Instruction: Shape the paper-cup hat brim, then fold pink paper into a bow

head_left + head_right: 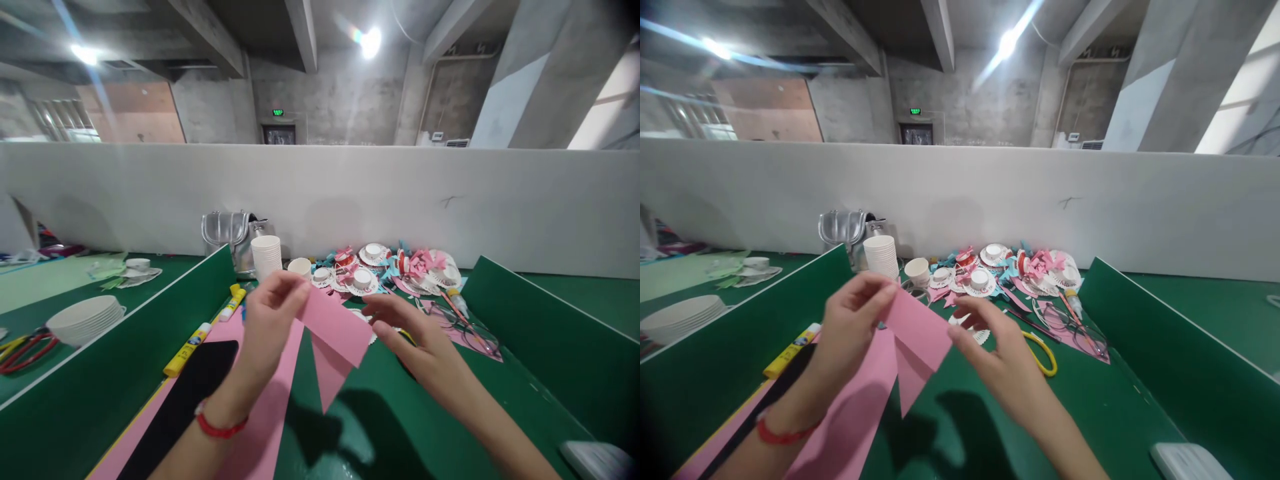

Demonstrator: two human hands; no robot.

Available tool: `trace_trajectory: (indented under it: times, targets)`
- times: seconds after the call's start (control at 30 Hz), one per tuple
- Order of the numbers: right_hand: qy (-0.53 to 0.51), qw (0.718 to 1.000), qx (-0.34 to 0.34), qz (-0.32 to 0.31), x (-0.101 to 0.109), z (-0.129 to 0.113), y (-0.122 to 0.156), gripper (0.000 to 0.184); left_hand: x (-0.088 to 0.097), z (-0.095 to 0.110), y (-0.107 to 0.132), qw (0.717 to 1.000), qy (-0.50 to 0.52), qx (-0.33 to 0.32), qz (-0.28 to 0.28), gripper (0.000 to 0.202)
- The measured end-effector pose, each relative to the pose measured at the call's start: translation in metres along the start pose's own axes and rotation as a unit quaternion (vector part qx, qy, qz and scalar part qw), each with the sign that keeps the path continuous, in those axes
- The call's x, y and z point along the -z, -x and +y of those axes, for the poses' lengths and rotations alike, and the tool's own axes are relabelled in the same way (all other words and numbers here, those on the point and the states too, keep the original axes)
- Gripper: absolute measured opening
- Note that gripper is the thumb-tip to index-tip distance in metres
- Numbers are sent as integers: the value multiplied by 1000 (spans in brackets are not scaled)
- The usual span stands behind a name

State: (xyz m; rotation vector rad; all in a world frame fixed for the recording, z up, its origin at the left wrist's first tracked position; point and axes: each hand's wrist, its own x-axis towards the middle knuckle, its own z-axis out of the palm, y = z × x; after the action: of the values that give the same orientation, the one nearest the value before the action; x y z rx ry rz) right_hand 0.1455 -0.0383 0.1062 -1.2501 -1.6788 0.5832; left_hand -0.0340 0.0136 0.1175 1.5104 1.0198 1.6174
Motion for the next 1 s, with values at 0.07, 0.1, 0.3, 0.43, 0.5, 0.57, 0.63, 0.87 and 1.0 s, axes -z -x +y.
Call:
trace_trajectory:
  times: [0.07,0.1,0.3,0.43,0.5,0.57,0.63,0.87,1.0]
  targets:
    - [-22,999,-20,-24,-3,-1,0,16,-11,-5,8,999,-17,4,-41,6]
    - [-25,999,-28,-27,-4,-1,0,13,-15,-7,11,998,-21,7,-54,6]
    - [-16,998,-43,-44,-4,-2,0,15,-15,-12,10,996,-33,28,-80,11]
    - [-7,997,-54,-47,-1,-1,-1,17,-12,-19,5,991,-46,56,-111,11]
    - [2,997,-68,-49,0,2,-2,16,-11,-24,2,990,-39,82,-106,9]
    - [14,995,-85,-49,1,6,-3,14,-10,-29,-1,990,-7,115,-81,9]
    - [19,994,-99,-44,1,10,-4,12,-10,-32,-3,985,22,149,-81,13]
    - [77,985,-94,-123,-5,29,-3,16,-13,-49,4,940,-72,146,-299,12]
    - [128,972,-102,-171,-3,17,1,13,-16,-77,17,895,-241,122,-356,15]
